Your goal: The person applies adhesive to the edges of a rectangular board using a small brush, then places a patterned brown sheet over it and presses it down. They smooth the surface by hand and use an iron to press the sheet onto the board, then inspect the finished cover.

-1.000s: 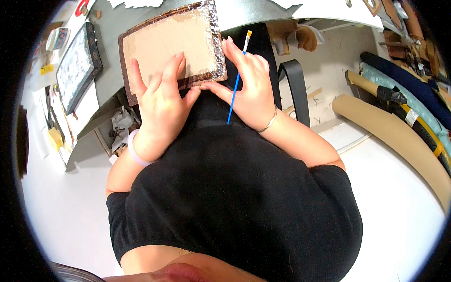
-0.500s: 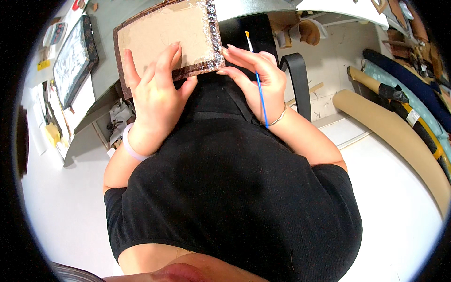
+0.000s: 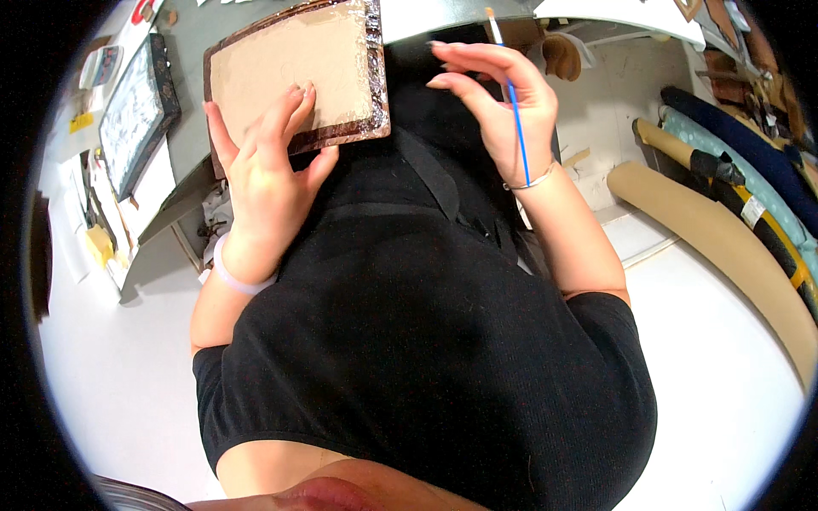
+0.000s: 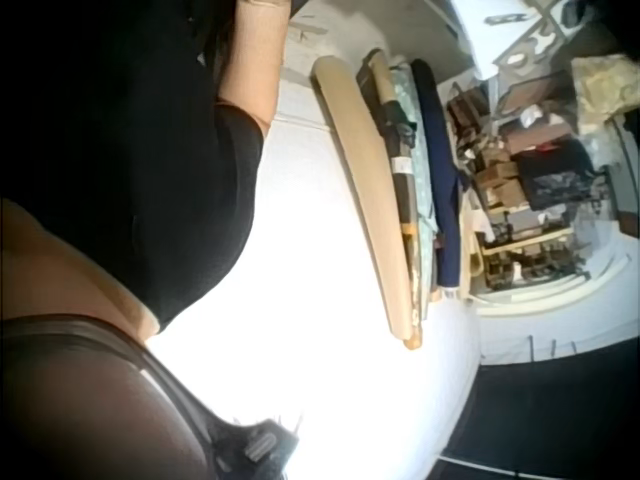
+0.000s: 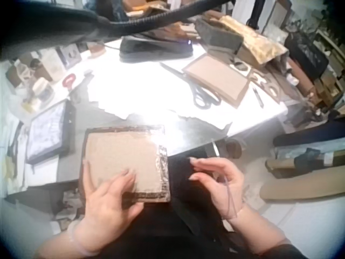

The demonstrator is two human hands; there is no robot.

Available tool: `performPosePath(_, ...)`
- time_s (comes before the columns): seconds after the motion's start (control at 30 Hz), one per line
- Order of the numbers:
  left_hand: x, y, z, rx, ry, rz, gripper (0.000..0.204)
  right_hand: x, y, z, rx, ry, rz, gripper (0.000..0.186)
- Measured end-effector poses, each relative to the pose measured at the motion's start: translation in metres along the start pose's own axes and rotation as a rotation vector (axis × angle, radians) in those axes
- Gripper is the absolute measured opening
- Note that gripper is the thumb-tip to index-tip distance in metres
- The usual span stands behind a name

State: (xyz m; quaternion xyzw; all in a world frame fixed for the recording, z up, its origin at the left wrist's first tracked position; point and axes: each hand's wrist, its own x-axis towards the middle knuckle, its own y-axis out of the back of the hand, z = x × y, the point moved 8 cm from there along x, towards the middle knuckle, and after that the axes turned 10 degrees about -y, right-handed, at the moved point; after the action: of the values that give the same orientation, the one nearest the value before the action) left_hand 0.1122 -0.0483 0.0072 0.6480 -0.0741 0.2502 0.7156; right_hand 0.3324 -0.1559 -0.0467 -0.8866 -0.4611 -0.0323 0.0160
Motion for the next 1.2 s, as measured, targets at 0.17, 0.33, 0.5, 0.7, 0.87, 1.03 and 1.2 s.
performPosePath(0.17,-0.011,0.021,0.001,-0.050,-0.056,0.023,0.073,-0.002,0.008,-0.008,-0.068,0.071,0.091,0.024)
performPosePath(0.33,-0.084,-0.016,-0.012,-1.082,0.703,-0.176,0.031,-0.004,0.006,-0.020,0.046,0.105,0.088,0.010)
performPosePath(0.5,-0.094,-0.063,-0.015,-1.699,1.260,0.124,0.043,0.006,-0.001,-0.044,0.018,0.168,0.051,0.026)
performPosePath(0.7,-0.060,-0.075,-0.017,-1.944,1.239,0.406,0.055,0.009,-0.008,-0.067,-0.006,0.224,0.057,0.053)
performPosePath(0.87,-0.062,-0.070,-0.022,-1.802,1.297,0.516,0.052,0.002,0.015,-0.066,0.037,0.234,0.251,0.049)
performPosePath(1.03,-0.068,-0.044,-0.025,-1.624,1.222,0.378,0.047,0.003,0.026,-0.076,-0.051,0.234,0.342,0.056)
performPosePath(1.2,-0.045,0.006,-0.068,-1.472,0.982,0.074,0.046,0.003,0.029,-0.080,0.037,0.324,0.243,0.070)
